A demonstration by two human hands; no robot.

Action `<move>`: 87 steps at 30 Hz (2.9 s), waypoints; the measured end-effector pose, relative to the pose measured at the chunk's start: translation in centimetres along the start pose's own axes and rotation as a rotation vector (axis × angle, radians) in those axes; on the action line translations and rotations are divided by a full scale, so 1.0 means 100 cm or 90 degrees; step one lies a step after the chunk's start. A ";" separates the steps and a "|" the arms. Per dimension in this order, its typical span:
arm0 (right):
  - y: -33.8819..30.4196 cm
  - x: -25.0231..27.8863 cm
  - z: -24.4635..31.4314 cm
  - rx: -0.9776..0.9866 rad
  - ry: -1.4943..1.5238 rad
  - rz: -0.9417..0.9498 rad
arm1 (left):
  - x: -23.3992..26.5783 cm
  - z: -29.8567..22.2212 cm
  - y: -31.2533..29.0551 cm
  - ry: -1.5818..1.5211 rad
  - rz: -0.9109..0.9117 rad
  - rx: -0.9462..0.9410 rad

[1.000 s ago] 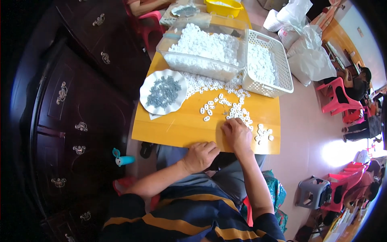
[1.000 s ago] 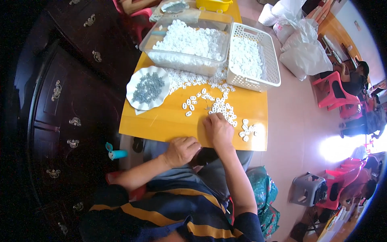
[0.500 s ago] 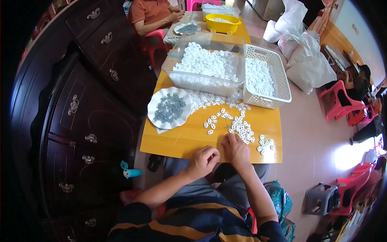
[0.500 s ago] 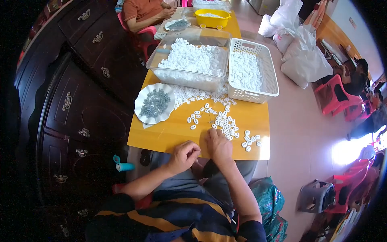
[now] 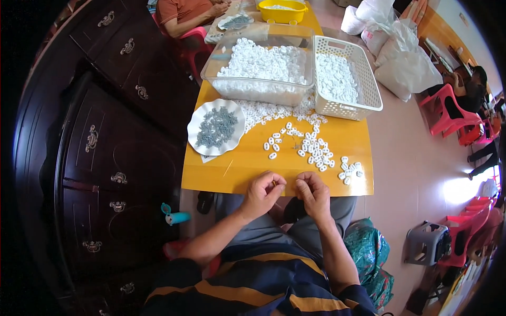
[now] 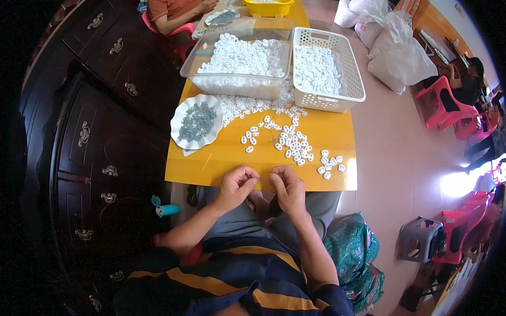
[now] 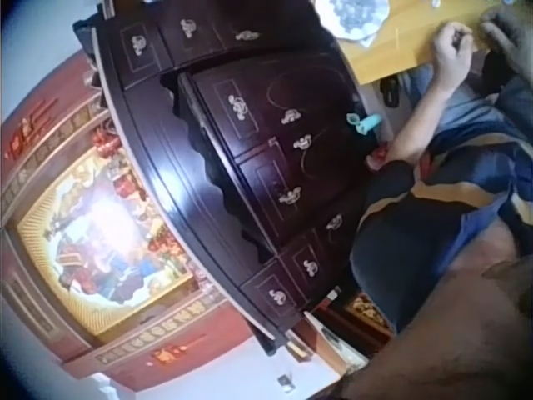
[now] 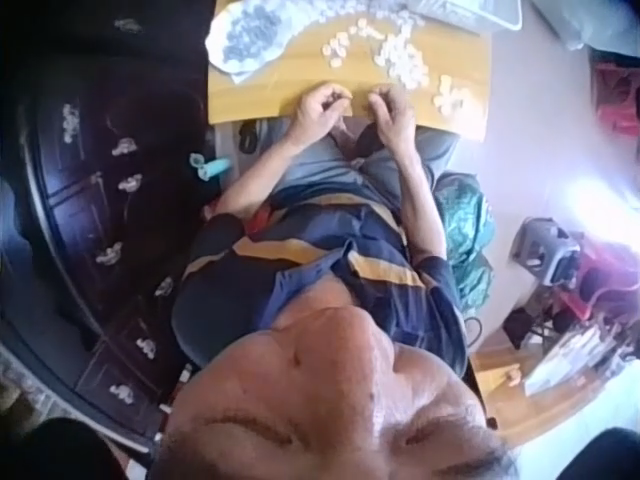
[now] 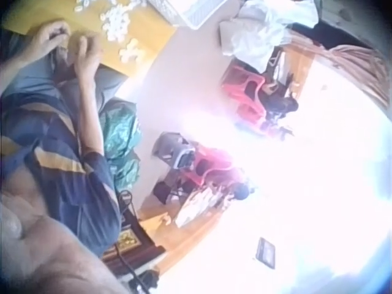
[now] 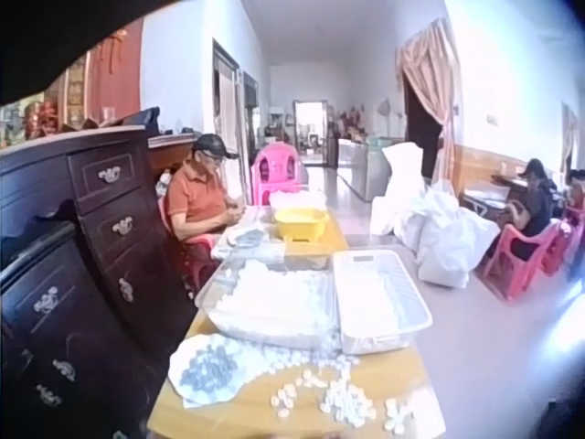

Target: Assemble small plastic components by joining two white pieces together.

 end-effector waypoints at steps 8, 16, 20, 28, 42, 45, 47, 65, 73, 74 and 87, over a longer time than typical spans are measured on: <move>-0.010 -0.006 0.006 0.112 -0.090 0.075 | -0.006 0.009 -0.004 -0.048 0.028 0.027; -0.007 -0.007 0.009 -0.019 0.011 0.043 | 0.002 0.007 0.005 -0.013 0.075 0.023; -0.006 -0.007 0.004 -0.049 0.048 0.063 | 0.002 0.006 0.007 -0.025 0.091 0.050; -0.005 -0.009 0.005 -0.039 0.065 0.067 | -0.003 -0.002 0.010 -0.013 0.069 -0.006; -0.003 -0.008 0.004 -0.027 0.023 0.082 | 0.000 -0.009 0.011 0.042 0.093 -0.027; -0.003 -0.008 0.005 -0.013 -0.003 0.082 | 0.001 -0.011 0.011 0.041 0.098 0.004; -0.003 -0.008 0.003 -0.026 0.031 0.076 | 0.001 -0.011 0.012 0.046 0.097 -0.003; -0.002 -0.007 -0.001 -0.017 0.043 0.055 | 0.010 -0.004 0.021 0.007 0.125 0.007; -0.004 -0.007 0.003 -0.034 0.039 0.066 | 0.037 -0.014 0.055 0.468 -0.063 -0.126; -0.003 -0.007 0.004 -0.014 0.035 0.057 | 0.036 -0.015 0.055 0.499 -0.073 -0.158; -0.002 -0.007 0.002 -0.040 0.085 0.050 | 0.030 -0.002 0.054 0.431 -0.069 -0.174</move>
Point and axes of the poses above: each hand's wrist, its own y-axis towards the middle knuckle, its own x-axis out of the back of the hand, z = x × y, the point moved 5 cm from there along y, towards the middle knuckle, and after that the axes turned 10 degrees about y, right-handed, at the moved point
